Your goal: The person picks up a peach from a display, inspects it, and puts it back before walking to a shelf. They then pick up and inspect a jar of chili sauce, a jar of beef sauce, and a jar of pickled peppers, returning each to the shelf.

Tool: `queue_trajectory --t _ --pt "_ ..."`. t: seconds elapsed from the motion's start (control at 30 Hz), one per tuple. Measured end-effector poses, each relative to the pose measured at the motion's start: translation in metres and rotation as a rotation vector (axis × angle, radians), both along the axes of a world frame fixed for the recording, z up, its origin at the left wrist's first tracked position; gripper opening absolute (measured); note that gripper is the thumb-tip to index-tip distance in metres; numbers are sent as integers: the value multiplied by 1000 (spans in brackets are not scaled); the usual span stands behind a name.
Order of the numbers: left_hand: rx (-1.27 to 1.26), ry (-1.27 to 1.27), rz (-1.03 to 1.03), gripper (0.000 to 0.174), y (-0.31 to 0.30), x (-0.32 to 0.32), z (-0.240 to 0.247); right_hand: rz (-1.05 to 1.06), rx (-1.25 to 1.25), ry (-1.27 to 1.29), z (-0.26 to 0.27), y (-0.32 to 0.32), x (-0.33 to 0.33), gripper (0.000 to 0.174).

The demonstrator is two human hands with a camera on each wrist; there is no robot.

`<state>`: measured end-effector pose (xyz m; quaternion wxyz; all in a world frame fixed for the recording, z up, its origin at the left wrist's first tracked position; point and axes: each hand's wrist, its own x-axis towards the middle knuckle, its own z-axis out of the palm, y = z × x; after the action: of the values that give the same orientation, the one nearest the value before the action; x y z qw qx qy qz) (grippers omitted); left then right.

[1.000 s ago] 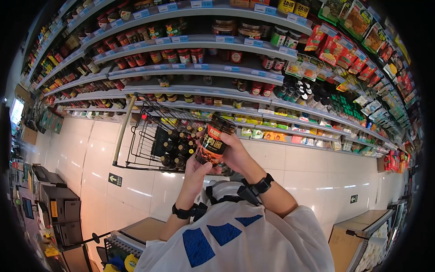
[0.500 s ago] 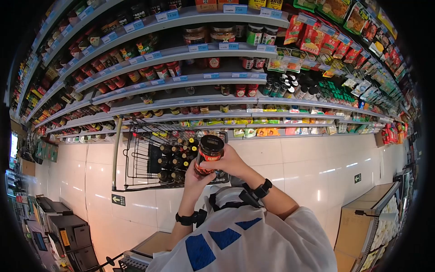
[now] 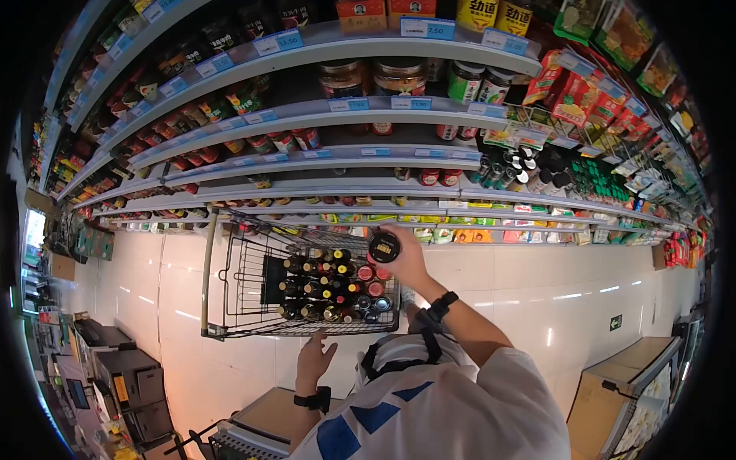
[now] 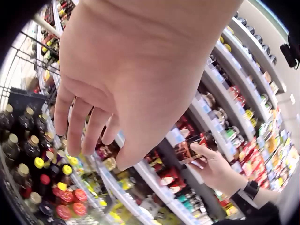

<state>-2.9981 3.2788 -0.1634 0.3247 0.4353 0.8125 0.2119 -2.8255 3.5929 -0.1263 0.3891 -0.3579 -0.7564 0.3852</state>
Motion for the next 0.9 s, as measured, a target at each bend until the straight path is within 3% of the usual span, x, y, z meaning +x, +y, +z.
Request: queue_trajectory --t 0.1,0.17,0.23,0.3,0.37,0.43,0.5,0.53,0.57,0.6,0.73,0.8,0.9 --pt "-234 83 31 57 -29 1 -22 33 127 -57 -20 54 -13 68" --pt "-272 -165 228 56 -41 7 -37 32 141 -47 -40 85 -26 67" --pt "-179 -256 316 53 -58 22 -53 23 156 -37 -54 108 -34 66" --pt "-60 -463 724 48 -87 45 -91 -17 141 -33 -64 128 -45 64" --pt "2 -594 932 42 -122 75 -127 -27 131 -2 -85 147 -59 64" --pt "-158 -730 1130 36 -145 106 -147 -69 87 -10 -100 165 -63 63" --pt "-136 -804 1186 35 -160 138 -150 -92 79 1 -108 176 -68 58" --pt "-124 -808 1201 35 -220 186 -167 -116 31 -26 -116 184 -70 54" --pt "7 -950 1287 34 -228 199 -167 -135 -15 -52 -125 190 -73 50" --pt "150 -1093 1366 34 -194 186 -196 -161 29 -58 -137 195 -75 44" --pt "101 -975 1462 35 -156 221 -190 -176 -44 -179 -149 209 -81 39" --pt "92 -783 1459 36 -127 227 -179 -203 -85 -338 -157 219 -86 39" --pt "36 -492 1430 38 -79 209 -133 -212 -137 -311 -156 223 -94 35"
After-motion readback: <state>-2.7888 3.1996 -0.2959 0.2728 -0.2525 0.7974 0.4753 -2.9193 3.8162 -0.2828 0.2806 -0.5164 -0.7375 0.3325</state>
